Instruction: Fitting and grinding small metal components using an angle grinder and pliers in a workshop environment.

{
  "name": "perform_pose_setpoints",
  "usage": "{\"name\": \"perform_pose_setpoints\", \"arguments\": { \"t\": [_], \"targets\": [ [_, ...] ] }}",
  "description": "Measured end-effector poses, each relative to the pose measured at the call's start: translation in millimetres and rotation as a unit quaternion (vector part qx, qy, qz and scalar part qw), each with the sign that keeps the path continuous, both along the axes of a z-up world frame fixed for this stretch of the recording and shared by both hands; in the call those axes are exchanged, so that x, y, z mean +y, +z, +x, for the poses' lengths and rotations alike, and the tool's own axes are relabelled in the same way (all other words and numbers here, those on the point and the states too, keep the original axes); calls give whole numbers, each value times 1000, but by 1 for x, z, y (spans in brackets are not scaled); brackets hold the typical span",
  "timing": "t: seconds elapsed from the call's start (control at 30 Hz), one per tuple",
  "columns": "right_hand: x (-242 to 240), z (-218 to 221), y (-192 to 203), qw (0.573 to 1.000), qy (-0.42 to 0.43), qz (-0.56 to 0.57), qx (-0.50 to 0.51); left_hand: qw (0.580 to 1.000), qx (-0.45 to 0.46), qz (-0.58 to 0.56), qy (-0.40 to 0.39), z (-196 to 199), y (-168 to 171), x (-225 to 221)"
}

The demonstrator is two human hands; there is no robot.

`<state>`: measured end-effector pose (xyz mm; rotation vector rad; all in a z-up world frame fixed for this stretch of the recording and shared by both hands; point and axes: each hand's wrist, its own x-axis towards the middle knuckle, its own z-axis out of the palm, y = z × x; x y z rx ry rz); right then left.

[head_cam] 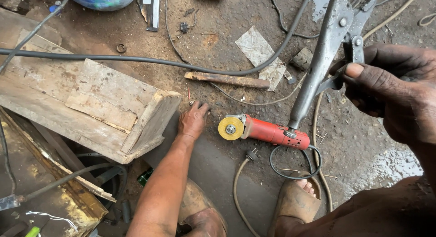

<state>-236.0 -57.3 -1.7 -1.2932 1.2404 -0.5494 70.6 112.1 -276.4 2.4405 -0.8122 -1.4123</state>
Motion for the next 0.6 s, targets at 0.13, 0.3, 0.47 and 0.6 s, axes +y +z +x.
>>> {"name": "perform_pose_setpoints", "arguments": {
  "t": [0.13,0.3,0.47,0.6],
  "targets": [
    [0,0,0,1000,11,-3,14,998,53,22,11,3,11,-9],
    [1,2,0,1000,17,2,1,975,-68,10,-213,11,-12,-11],
    [3,2,0,1000,11,3,7,889,-175,-28,-422,13,-38,-2],
    [5,4,5,1000,12,-3,15,870,-188,-95,-446,7,-45,10]
  ]
}}
